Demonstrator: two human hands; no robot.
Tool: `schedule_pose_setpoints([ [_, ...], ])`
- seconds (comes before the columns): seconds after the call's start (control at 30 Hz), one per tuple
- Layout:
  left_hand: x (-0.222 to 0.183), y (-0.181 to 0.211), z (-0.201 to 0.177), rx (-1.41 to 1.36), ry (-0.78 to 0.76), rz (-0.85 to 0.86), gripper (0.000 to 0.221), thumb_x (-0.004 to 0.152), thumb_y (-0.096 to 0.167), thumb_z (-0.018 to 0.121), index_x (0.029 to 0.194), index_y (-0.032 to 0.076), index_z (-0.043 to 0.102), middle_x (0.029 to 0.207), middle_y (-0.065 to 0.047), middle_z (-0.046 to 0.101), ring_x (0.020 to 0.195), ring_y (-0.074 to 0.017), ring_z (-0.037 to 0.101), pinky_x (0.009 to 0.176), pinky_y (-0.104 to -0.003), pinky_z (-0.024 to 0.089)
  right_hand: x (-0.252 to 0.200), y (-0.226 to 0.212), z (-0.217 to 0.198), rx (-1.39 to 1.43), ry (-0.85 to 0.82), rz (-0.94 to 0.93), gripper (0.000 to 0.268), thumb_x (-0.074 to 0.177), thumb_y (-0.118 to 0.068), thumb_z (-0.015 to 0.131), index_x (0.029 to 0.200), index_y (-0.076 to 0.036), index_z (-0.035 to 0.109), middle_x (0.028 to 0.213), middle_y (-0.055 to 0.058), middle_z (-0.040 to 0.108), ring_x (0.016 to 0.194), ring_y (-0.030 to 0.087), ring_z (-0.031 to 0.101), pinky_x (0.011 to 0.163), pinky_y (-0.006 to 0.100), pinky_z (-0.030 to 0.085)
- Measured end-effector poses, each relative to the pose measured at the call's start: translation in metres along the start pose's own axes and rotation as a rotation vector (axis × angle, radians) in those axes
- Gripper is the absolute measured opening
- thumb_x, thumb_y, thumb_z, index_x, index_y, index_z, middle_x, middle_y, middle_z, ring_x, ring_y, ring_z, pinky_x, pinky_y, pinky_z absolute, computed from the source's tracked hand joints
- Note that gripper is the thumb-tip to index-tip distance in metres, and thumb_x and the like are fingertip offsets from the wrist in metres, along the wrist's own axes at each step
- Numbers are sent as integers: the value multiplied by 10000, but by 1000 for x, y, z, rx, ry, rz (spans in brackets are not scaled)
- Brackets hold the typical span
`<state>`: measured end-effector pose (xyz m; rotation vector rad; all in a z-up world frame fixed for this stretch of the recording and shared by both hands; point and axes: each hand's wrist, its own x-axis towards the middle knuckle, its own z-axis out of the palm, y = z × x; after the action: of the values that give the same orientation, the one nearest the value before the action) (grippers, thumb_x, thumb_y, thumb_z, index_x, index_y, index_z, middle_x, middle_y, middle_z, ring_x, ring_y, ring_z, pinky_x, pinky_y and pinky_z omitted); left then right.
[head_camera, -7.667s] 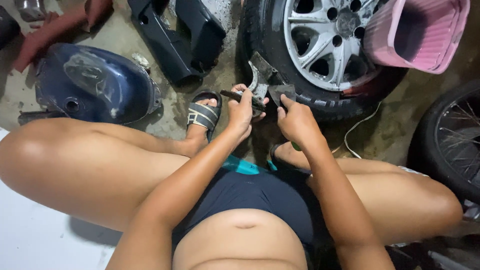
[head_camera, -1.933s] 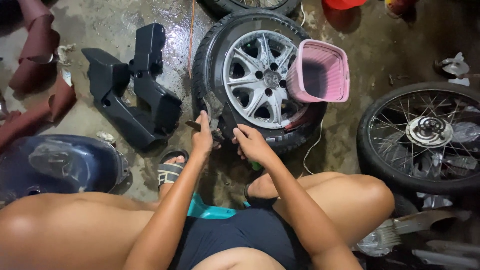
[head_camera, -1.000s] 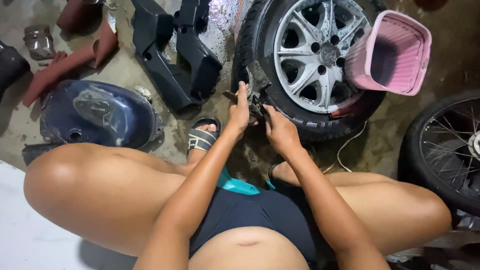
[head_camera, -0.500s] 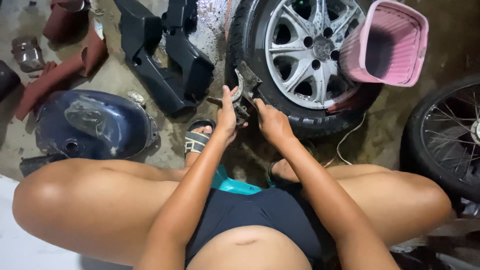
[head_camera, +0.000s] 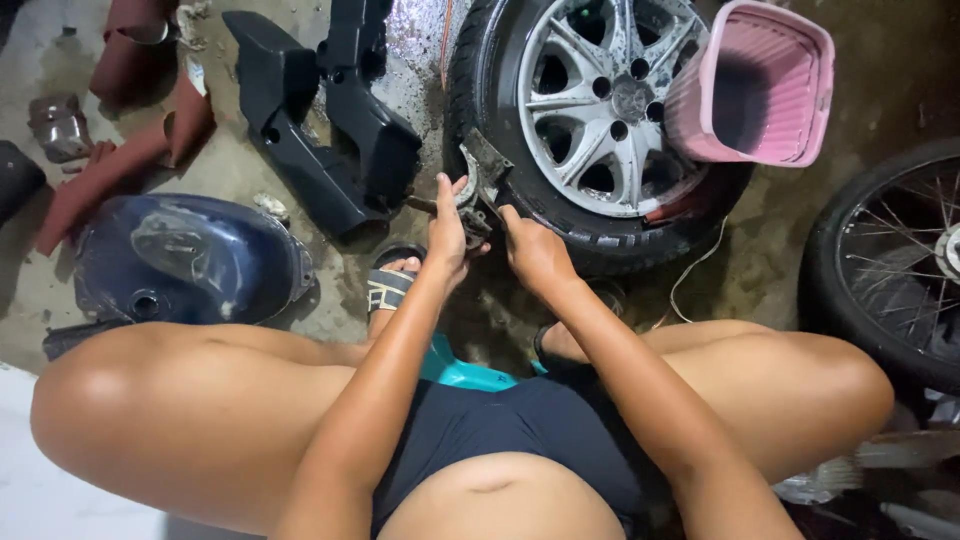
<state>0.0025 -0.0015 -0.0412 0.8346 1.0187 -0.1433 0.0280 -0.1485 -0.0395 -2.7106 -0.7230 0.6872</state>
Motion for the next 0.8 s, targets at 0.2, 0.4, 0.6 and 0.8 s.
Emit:
schedule_pose_setpoints([
  [0.2,-1,-1,-2,1,22,-11,719,915,747,473,1394,239,644,1184,-279,701,847,-353,716,513,-386,653,8,5,-3,50,2,32,307,1041,-152,453,1345,-156,493,906,250,705,826,495,717,729,594,592],
  [0.4,2,-3,-3,18,3,9,761,912,768,448,1412,223,627,1210,-288,690,889,-359,729,516,-384,652,27,13,7,-12,42,18,315,1050,-187,467,1359,-137,502,907,271,714,858,493,724,762,592,596],
  [0.6,-4,2,-2,-14,-4,-26,755,907,781,433,1421,259,619,1220,-281,683,928,-346,698,526,-357,644,7,-4,-16,-2,-42,39,386,1047,-220,486,1412,-106,546,946,261,737,888,455,740,784,550,609],
  [0.8,-4,3,-3,8,3,-42,738,922,756,435,1424,246,614,1228,-274,685,934,-345,712,497,-333,635,7,-12,-25,-69,-68,33,433,1024,-168,500,1449,-90,532,940,272,737,872,460,741,780,557,616],
])
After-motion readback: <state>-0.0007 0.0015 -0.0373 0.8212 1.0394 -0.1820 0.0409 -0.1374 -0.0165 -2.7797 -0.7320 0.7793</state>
